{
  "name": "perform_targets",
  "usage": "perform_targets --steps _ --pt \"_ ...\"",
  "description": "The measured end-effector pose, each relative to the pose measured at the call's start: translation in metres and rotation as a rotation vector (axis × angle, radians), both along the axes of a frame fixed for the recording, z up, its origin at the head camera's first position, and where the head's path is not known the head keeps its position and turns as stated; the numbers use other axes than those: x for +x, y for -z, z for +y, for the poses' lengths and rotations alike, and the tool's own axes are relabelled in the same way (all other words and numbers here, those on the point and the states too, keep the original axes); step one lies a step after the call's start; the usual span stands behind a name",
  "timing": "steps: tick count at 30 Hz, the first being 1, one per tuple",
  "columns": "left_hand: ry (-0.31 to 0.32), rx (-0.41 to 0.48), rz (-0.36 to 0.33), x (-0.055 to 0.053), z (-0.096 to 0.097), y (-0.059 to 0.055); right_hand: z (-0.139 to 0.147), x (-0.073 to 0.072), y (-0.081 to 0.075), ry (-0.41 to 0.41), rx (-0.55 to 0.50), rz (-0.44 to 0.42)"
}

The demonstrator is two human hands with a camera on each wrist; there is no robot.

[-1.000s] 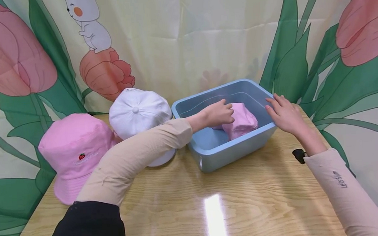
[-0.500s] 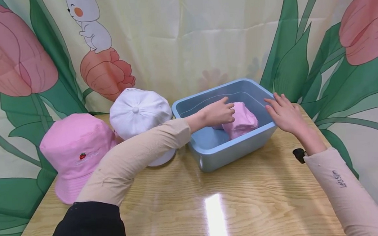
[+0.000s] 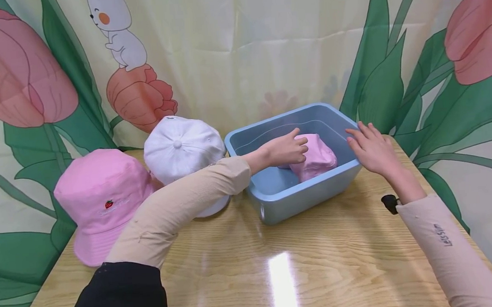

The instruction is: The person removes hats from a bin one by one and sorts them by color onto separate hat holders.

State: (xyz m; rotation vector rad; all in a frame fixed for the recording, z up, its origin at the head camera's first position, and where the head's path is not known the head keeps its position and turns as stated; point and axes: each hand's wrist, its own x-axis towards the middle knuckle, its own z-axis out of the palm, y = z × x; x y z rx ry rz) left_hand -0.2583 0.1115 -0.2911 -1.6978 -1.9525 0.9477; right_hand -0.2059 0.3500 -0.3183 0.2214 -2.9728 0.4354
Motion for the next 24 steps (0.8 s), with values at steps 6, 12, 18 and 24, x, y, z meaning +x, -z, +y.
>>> perform_targets --steps 6,12,18,24 --pt "-0.016 0.005 -0.003 0.001 -0.006 -0.008 -0.001 -0.001 0.001 -0.009 -0.01 0.004" --pt "-0.093 0.146 -0.084 0.003 -0.019 -0.04 -0.002 -0.001 0.001 -0.001 -0.019 0.013" --pt "-0.158 0.352 -0.178 0.005 -0.04 -0.086 -0.003 -0.003 0.003 0.009 -0.028 0.006" --pt "-0.221 0.528 -0.242 0.014 -0.07 -0.137 -0.001 -0.003 0.005 0.012 -0.035 0.025"
